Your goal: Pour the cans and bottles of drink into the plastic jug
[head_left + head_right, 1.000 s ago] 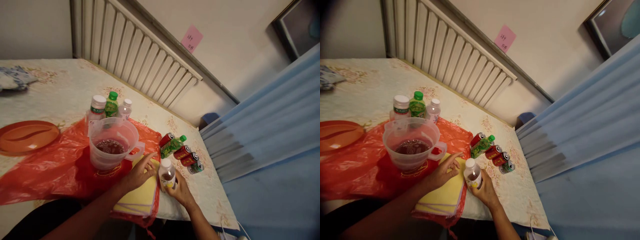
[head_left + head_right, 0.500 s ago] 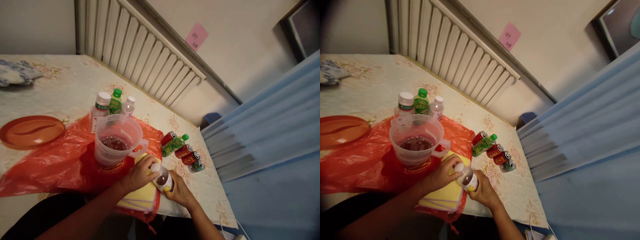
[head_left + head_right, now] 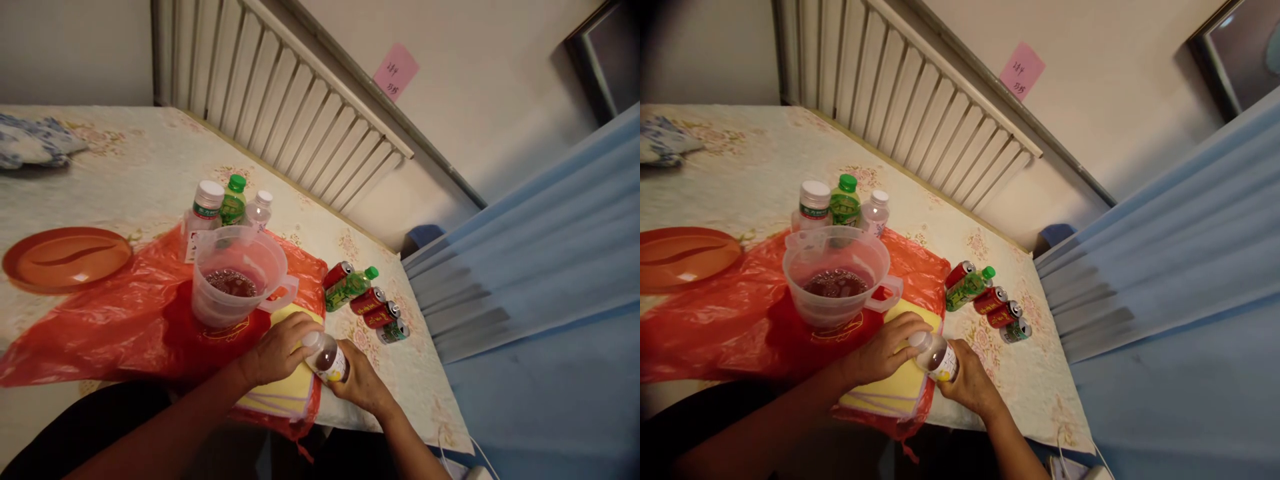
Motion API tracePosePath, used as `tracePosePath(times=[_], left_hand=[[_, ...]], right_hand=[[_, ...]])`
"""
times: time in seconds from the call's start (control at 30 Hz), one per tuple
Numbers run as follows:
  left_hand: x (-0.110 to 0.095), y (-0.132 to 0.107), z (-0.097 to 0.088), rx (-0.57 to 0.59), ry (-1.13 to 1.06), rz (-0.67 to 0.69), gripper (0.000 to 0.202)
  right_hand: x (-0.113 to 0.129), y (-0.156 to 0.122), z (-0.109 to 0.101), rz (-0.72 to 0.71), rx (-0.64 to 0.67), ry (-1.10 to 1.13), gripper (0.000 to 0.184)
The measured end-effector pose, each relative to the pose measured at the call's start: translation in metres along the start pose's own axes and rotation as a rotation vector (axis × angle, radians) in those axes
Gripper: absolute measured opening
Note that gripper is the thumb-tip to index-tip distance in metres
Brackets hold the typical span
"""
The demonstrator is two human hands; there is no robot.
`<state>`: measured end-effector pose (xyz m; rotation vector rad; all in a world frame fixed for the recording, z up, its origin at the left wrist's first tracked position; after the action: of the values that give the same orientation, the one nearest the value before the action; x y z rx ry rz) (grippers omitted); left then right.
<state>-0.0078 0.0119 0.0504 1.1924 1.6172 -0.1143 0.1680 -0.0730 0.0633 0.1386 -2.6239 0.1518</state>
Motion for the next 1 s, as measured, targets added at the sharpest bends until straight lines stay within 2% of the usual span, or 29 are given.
tracePosePath(times=[0.13, 0.23, 0.37, 0.53, 0.73, 0.87, 1.0], left_hand=[[0.005, 0.0, -0.003, -0.101, 0.032, -0.118, 0.014], [0.01, -0.002, -0.006, -0.193, 0.03, -0.227, 0.018], [0.015, -0.004, -0.005, -0.244, 0.01, -0.267, 0.022], [0.031, -0.006, 0.008, -0.207, -0.013, -0.381, 0.02], [0.037, -0.006, 0.021, -0.085, -0.013, -0.408, 0.019], [0.035, -0.008, 0.021, -0.051, -0.001, -0.42, 0.016], [0.034, -0.009, 0.018, -0.048, -0.003, -0.421, 0.015]], right_hand=[[0.002, 0.001, -0.001, 0.014, 0.002, -0.004, 0.04], [0.003, 0.001, -0.004, 0.005, -0.003, 0.004, 0.045], [0.004, 0.002, -0.013, 0.009, -0.027, -0.016, 0.046], [0.02, 0.013, -0.045, -0.028, -0.121, -0.095, 0.042], [0.065, 0.046, -0.092, -0.19, -0.238, -0.238, 0.049], [0.091, 0.072, -0.111, -0.262, -0.254, -0.339, 0.053], [0.109, 0.094, -0.12, -0.339, -0.274, -0.477, 0.063]])
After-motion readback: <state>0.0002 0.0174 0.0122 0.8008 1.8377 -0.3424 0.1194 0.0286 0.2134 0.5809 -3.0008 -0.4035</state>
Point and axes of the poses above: each hand's wrist, its own y-axis towards the middle knuckle, its own z-axis out of the palm, x = y × z, the point moved 5 cm from there along y, towards the middle knuckle, and after that the axes turned 7 degrees about x, right-handed, at the moved point
